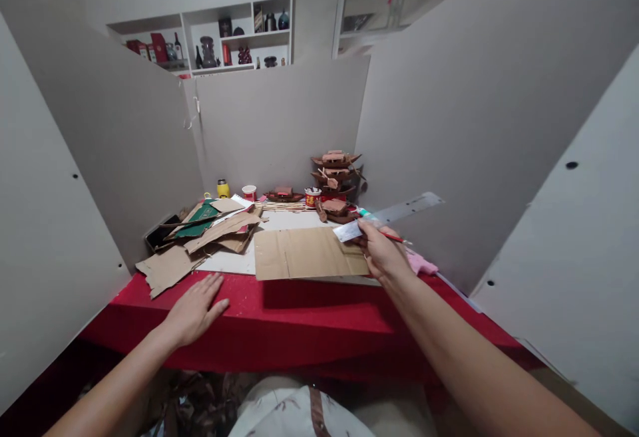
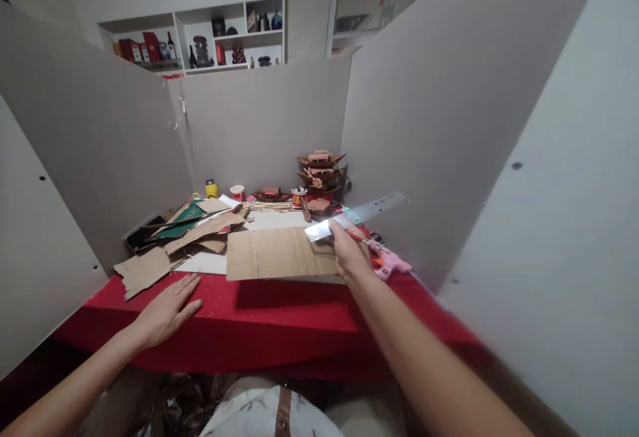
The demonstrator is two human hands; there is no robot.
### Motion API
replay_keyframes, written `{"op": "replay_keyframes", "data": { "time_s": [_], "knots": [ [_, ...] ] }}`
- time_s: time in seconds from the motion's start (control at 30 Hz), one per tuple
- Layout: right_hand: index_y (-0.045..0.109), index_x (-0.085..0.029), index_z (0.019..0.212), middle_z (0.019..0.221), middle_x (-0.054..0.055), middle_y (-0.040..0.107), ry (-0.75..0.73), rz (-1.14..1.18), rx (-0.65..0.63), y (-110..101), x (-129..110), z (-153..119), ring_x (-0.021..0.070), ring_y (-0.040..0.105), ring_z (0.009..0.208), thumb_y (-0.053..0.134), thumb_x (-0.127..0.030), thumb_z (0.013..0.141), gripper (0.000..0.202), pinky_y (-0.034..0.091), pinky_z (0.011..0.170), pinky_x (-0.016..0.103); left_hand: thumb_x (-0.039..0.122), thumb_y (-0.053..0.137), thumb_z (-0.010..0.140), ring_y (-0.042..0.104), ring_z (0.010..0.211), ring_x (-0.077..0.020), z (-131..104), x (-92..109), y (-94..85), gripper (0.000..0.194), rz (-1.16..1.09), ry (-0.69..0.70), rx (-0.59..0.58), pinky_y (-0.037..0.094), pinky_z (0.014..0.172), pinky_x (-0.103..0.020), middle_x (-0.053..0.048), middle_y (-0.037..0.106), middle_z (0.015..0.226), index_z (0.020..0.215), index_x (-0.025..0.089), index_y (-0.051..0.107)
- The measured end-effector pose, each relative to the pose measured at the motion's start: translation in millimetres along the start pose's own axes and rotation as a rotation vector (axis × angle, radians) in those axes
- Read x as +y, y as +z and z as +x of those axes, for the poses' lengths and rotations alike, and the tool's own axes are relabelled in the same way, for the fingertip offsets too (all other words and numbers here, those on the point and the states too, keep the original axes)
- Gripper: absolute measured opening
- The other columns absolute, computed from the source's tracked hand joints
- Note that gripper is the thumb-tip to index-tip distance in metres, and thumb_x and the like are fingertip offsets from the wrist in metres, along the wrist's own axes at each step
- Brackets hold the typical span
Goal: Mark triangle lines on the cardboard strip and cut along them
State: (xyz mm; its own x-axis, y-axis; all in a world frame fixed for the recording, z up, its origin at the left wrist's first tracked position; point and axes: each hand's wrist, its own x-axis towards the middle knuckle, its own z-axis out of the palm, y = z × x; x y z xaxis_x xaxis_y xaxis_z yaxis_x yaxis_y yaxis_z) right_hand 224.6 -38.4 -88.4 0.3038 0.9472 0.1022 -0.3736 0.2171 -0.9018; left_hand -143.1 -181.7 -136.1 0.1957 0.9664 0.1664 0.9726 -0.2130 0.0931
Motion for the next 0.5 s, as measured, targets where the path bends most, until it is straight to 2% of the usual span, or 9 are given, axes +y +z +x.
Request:
{"op": "replay_keyframes", "data": {
  "time_s": [0.1, 0.17, 0.27, 0.33, 0.37, 0.43, 0.5],
  "knots": [
    [0.059, -0.017, 0.126, 0.126, 0.009, 0.062, 0.022, -0.016, 0.005, -4.5, 1.8, -0.6, 0.0243, 0.066, 0.104, 0.063, -0.032, 0.097, 0.032, 0.057, 0.086, 0.045, 0.037, 0.062, 0.096, 0.053, 0.125, -0.0316, -19.7, -13.1, -9.0, 0.042, 0.099, -0.175, -0.014, 0.044, 0.102, -0.056, -0.012, 0.051, 0.143, 0.134, 0.020, 0.055],
    [0.059, -0.017, 0.126, 0.126, 0.009, 0.062, 0.037, -0.027, 0.001, -7.4, 3.0, -0.6, 0.0243, 0.066, 0.104, 0.063, -0.032, 0.097, 0.033, 0.057, 0.086, 0.045, 0.039, 0.061, 0.097, 0.059, 0.118, -0.0282, -29.9, -15.5, -17.8, 0.037, 0.170, -0.276, -0.035, 0.048, 0.099, -0.052, -0.011, 0.058, 0.134, 0.127, 0.018, 0.058],
    [0.059, -0.017, 0.126, 0.126, 0.009, 0.062, 0.062, -0.045, -0.031, -10.5, 5.4, -0.3, 0.0244, 0.065, 0.104, 0.063, -0.032, 0.097, 0.033, 0.057, 0.086, 0.045, 0.044, 0.058, 0.096, 0.070, 0.089, -0.0284, -39.1, -13.7, -36.5, 0.034, 0.256, -0.403, -0.079, 0.054, 0.082, -0.049, -0.012, 0.072, 0.094, 0.093, 0.012, 0.069],
    [0.059, -0.017, 0.126, 0.126, 0.009, 0.062, 0.083, -0.061, -0.073, -10.9, 8.6, 0.0, 0.0244, 0.066, 0.104, 0.063, -0.032, 0.097, 0.033, 0.057, 0.086, 0.045, 0.044, 0.056, 0.094, 0.071, 0.073, -0.0354, -39.9, -8.5, -50.2, 0.041, 0.265, -0.416, -0.093, 0.053, 0.069, -0.048, -0.015, 0.070, 0.070, 0.069, 0.013, 0.067],
    [0.059, -0.017, 0.126, 0.126, 0.009, 0.062, 0.095, -0.072, -0.096, -10.4, 10.9, 0.5, 0.0243, 0.066, 0.104, 0.063, -0.032, 0.097, 0.033, 0.057, 0.086, 0.045, 0.045, 0.054, 0.093, 0.071, 0.070, -0.0365, -38.3, -4.0, -55.9, 0.043, 0.247, -0.390, -0.087, 0.053, 0.066, -0.045, -0.015, 0.069, 0.066, 0.064, 0.015, 0.066],
    [0.060, -0.017, 0.125, 0.125, 0.009, 0.063, 0.120, -0.098, -0.143, -7.8, 17.1, 2.7, 0.0243, 0.066, 0.104, 0.063, -0.032, 0.097, 0.032, 0.057, 0.086, 0.045, 0.045, 0.043, 0.097, 0.072, 0.072, -0.0331, -30.5, 9.0, -62.2, 0.045, 0.176, -0.299, -0.060, 0.053, 0.066, -0.040, -0.011, 0.072, 0.069, 0.072, 0.019, 0.069],
    [0.060, -0.017, 0.125, 0.125, 0.009, 0.063, 0.140, -0.127, -0.184, -3.4, 24.8, 7.1, 0.0241, 0.066, 0.103, 0.063, -0.032, 0.097, 0.032, 0.057, 0.086, 0.044, 0.046, 0.037, 0.100, 0.073, 0.087, -0.0289, -16.4, 26.3, -59.5, 0.042, 0.094, -0.216, -0.008, 0.054, 0.075, -0.036, -0.009, 0.077, 0.090, 0.099, 0.021, 0.071]
  ]
}}
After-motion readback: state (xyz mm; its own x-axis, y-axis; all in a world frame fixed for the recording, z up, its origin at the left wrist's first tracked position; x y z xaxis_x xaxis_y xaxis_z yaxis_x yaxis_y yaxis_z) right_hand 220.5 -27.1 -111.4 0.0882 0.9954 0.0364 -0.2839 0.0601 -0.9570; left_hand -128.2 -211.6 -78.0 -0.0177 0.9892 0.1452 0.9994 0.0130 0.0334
